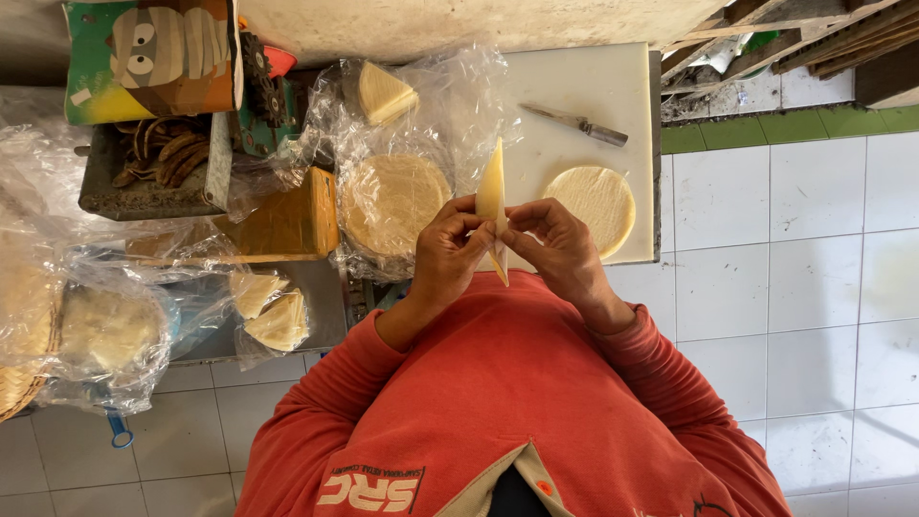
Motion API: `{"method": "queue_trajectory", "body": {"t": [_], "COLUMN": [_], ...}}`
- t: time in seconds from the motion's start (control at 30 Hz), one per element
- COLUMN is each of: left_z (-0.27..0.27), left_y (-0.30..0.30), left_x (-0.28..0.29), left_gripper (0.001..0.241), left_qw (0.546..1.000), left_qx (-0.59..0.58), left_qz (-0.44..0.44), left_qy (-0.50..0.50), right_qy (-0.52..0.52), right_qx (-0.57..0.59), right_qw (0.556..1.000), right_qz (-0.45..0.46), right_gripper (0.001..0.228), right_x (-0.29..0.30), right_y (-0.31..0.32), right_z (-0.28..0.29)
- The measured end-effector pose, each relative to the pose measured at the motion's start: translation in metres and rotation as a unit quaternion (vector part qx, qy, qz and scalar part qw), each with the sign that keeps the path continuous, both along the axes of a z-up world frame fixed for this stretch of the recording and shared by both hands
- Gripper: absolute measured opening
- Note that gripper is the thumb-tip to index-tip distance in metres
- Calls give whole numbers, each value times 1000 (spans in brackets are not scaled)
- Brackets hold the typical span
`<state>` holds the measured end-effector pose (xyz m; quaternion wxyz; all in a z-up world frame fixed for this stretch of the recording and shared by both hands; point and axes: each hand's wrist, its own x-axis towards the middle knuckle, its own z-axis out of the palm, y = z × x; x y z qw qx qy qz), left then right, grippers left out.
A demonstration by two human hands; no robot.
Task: The person peels circular flatbreads one at a time from a stack and folds them into triangles on a white cutting board.
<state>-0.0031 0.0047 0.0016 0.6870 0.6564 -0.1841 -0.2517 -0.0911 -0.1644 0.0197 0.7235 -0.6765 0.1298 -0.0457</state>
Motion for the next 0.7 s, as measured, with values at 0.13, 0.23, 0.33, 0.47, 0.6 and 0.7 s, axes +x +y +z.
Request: {"method": "queue_trajectory", "body": {"t": [0.13, 0.23, 0.33, 0.47, 0.6, 0.7], "left_z": [-2, -2, -3, -4, -6, -8], "left_y": [0, 0, -1, -1, 1, 1], "left_x": [0, 0, 0, 0, 3, 4], "left_gripper": [16, 16, 18, 24, 17, 13], "left_qw": [1000, 1000, 999, 998, 998, 994], "left_qx": [4, 2, -34, -52, -45, -70], "left_qz": [9, 14, 14, 0, 19, 43], "left_qy": [21, 21, 33, 39, 28, 69], "right_qy": [29, 35, 6, 18, 22, 23], "right_qx": [65, 126, 100, 37, 65, 109], "right_qw": [997, 991, 995, 999, 998, 993], "right_qz": [-10, -34, -28, -8, -14, -25], "right_gripper": [25, 24, 25, 22, 22, 22], "right_x": [-2, -1, 0, -1, -1, -3], "right_y": [-3, -4, -1, 3, 2, -3], "right_z": [-5, -7, -8, -7, -11, -17]}}
